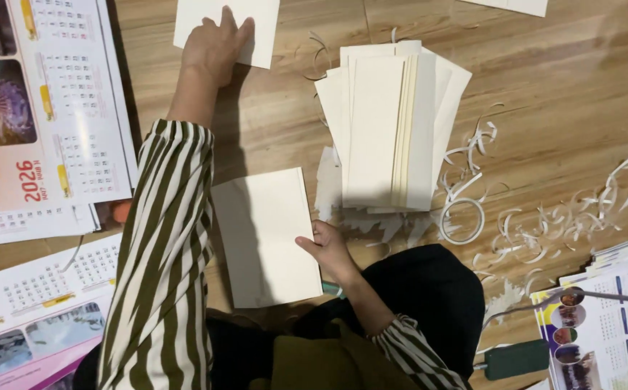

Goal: Folding and stacking paper sheets on the floor in a print shop environment.

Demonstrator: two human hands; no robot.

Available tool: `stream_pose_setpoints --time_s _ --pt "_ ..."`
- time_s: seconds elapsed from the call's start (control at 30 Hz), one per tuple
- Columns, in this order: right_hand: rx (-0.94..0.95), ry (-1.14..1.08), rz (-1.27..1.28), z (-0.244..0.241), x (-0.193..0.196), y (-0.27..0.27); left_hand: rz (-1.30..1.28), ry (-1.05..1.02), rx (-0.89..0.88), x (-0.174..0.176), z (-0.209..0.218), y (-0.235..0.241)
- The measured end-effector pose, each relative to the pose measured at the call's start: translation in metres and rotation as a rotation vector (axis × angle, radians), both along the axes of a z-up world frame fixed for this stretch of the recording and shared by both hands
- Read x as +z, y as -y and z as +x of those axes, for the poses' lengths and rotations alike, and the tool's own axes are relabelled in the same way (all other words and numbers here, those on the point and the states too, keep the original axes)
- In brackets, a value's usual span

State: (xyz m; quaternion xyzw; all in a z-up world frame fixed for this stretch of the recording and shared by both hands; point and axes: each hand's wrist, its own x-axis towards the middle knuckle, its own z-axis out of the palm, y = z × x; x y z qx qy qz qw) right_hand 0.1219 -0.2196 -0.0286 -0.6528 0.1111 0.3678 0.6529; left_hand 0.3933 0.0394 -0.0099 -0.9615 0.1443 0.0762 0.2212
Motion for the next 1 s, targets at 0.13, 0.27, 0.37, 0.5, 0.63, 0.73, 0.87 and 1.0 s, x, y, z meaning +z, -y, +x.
stream_pose_setpoints --time_s 0.13,0.27,0.37,0.5,0.63,0.73,0.87,1.0 --pt "-0.027 0.023 0.022 0.004 0.005 -0.002 0.151 0.107 -0.140 0.002 -0.008 -0.004" --pt "-0.003 0.059 -0.091 0.002 0.007 -0.001 0.147 0.064 -0.106 0.022 -0.030 0.002" --pt "-0.043 0.144 -0.073 -0.003 -0.001 0.001 0.077 0.105 -0.064 0.043 -0.059 0.008" --pt "-0.182 0.121 0.151 -0.008 -0.033 0.006 -0.237 0.332 -0.107 0.034 -0.125 0.003" --pt "-0.127 0.120 0.083 -0.011 -0.029 0.012 -0.243 0.363 -0.153 0.028 -0.239 0.029" --pt "-0.126 0.043 0.084 -0.007 -0.027 0.013 -0.322 0.228 -0.175 0.005 -0.318 0.059" --pt "-0.124 -0.064 0.083 -0.011 -0.052 0.014 -0.355 0.125 -0.167 -0.038 -0.387 0.093" --pt "-0.067 0.326 0.125 -0.026 -0.075 0.009 -0.510 -0.132 0.137 -0.050 -0.393 0.099"
